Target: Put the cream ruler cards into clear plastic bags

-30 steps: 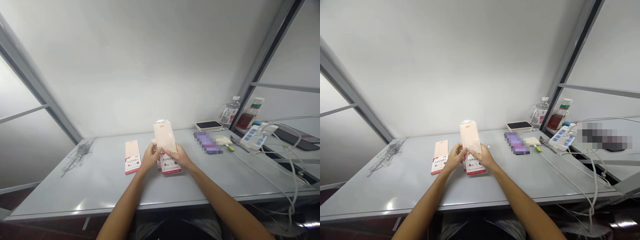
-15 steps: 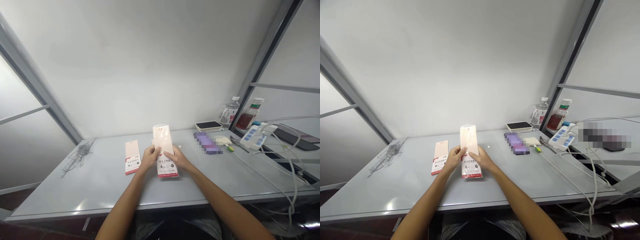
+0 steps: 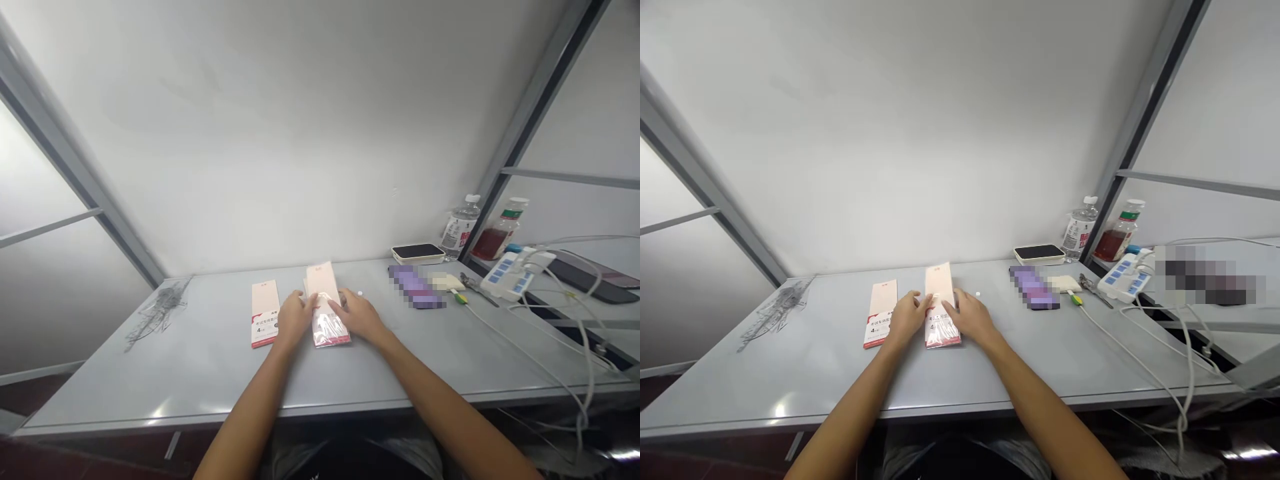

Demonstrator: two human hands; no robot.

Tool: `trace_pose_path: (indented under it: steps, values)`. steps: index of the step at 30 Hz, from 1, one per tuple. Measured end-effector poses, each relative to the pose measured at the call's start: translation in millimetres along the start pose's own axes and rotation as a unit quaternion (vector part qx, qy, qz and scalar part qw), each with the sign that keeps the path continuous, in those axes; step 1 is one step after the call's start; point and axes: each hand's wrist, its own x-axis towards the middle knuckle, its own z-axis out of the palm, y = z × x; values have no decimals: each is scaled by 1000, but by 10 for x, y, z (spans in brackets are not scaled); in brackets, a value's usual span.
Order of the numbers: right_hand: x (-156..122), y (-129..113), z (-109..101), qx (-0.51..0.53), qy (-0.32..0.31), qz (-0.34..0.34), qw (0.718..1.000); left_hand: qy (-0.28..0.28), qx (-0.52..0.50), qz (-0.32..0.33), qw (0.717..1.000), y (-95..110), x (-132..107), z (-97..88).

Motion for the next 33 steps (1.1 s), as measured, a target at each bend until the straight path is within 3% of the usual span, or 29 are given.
trace_pose_path:
  steps: [5,8,12,17,21,26,33]
  values:
    - [80,124,-143,-102,99,8,990,60,85,-27,994,-57,112,-239]
    - [127,253,-247,-165,103,40,980,100,201,-120,967,-175,180,-421]
    - [134,414,-341,-254,64,158,952,36,250,-216,943,-394,243,-593]
    - [127,475,-385,-279,20,220,935,-20,258,-215,942,-451,266,-637]
    - [141,490,-422,-247,5,243,938,-23,233,-214,948,-409,255,-639]
    - [165,559,-456,-196,-35,255,946,10,80,-226,971,-418,228,-695]
    - [199,628,-388,-105,2,242,965,31,-70,-119,990,-323,237,-618]
